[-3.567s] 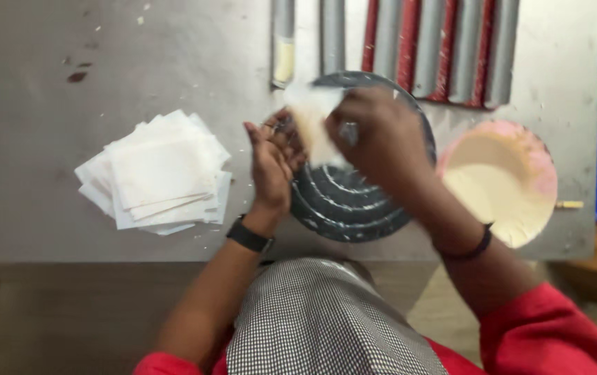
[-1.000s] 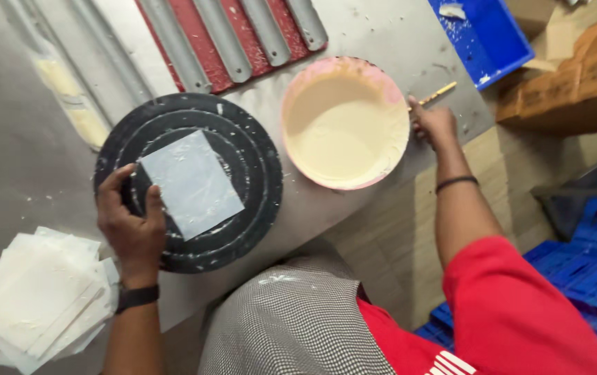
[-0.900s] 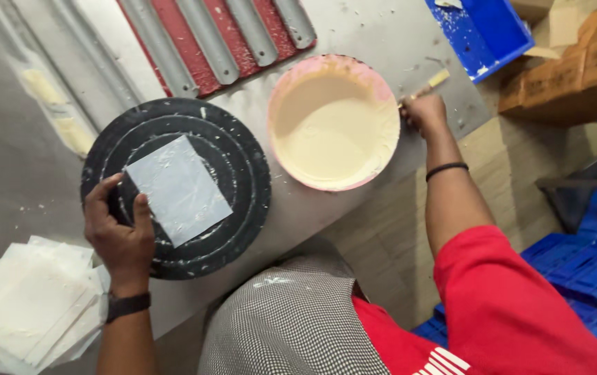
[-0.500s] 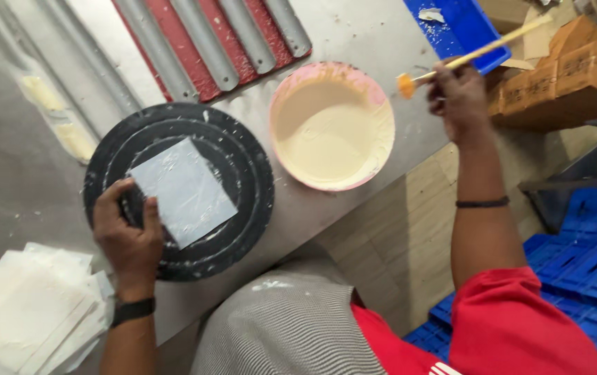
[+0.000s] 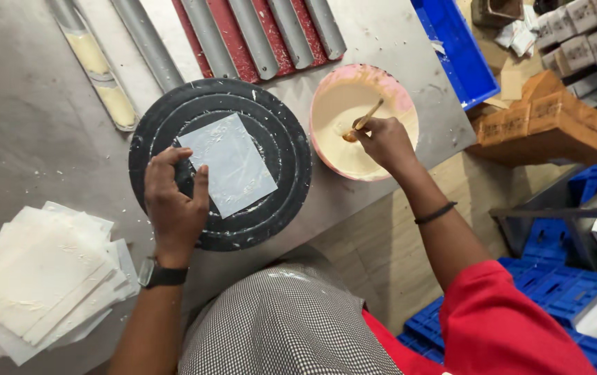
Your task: The person repeatedly places a small white sheet on a black circular tray, then uses a brush to spread a beige paste from a pink bowl onto the sheet. After coating, the sheet is placed into a metal trough. The cycle repeats with new sheets.
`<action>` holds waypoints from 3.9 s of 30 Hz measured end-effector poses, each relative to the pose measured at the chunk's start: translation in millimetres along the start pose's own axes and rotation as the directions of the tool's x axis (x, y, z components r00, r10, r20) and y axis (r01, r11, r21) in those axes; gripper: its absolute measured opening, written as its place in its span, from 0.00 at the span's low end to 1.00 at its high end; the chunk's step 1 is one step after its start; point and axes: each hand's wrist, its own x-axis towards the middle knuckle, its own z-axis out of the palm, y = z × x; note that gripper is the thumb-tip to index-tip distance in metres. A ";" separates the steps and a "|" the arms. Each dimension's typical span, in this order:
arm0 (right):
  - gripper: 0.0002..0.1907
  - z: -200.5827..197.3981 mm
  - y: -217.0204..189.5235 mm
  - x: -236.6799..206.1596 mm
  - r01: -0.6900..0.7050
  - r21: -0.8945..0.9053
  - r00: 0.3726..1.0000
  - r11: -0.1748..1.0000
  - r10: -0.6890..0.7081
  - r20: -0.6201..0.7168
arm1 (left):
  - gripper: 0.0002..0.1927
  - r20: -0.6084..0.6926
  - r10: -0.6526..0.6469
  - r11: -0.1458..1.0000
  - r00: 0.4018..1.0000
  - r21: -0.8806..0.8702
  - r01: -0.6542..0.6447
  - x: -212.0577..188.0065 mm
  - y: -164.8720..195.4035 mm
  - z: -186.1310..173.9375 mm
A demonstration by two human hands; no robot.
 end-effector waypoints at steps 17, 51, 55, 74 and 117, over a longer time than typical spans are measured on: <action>0.13 -13.3 34.6 -16.9 -0.188 0.900 0.880 -0.394 0.339 0.333 | 0.44 0.249 -0.020 0.968 0.968 0.249 -0.044 1.9 4.1 4.1; 0.07 50.4 -224.3 21.4 0.459 0.192 0.884 0.868 -0.424 -0.196 | 0.70 0.356 -0.191 0.926 0.915 0.374 0.047 -16.9 -8.2 0.5; 0.08 43.0 -196.3 39.6 0.295 0.309 0.942 0.904 -0.221 -0.253 | 0.70 0.369 -0.233 0.908 0.900 0.415 0.065 -14.3 0.9 -1.5; 0.08 -25.6 0.0 -25.5 0.154 0.326 0.977 0.933 -0.093 -0.194 | 0.53 0.364 -0.085 0.942 0.928 0.332 -0.044 5.0 41.2 -39.4; 0.05 28.8 -206.0 29.5 0.209 0.411 0.978 0.887 -0.201 -0.063 | 0.69 0.359 -0.246 0.915 0.900 0.393 0.094 -4.7 -8.4 2.9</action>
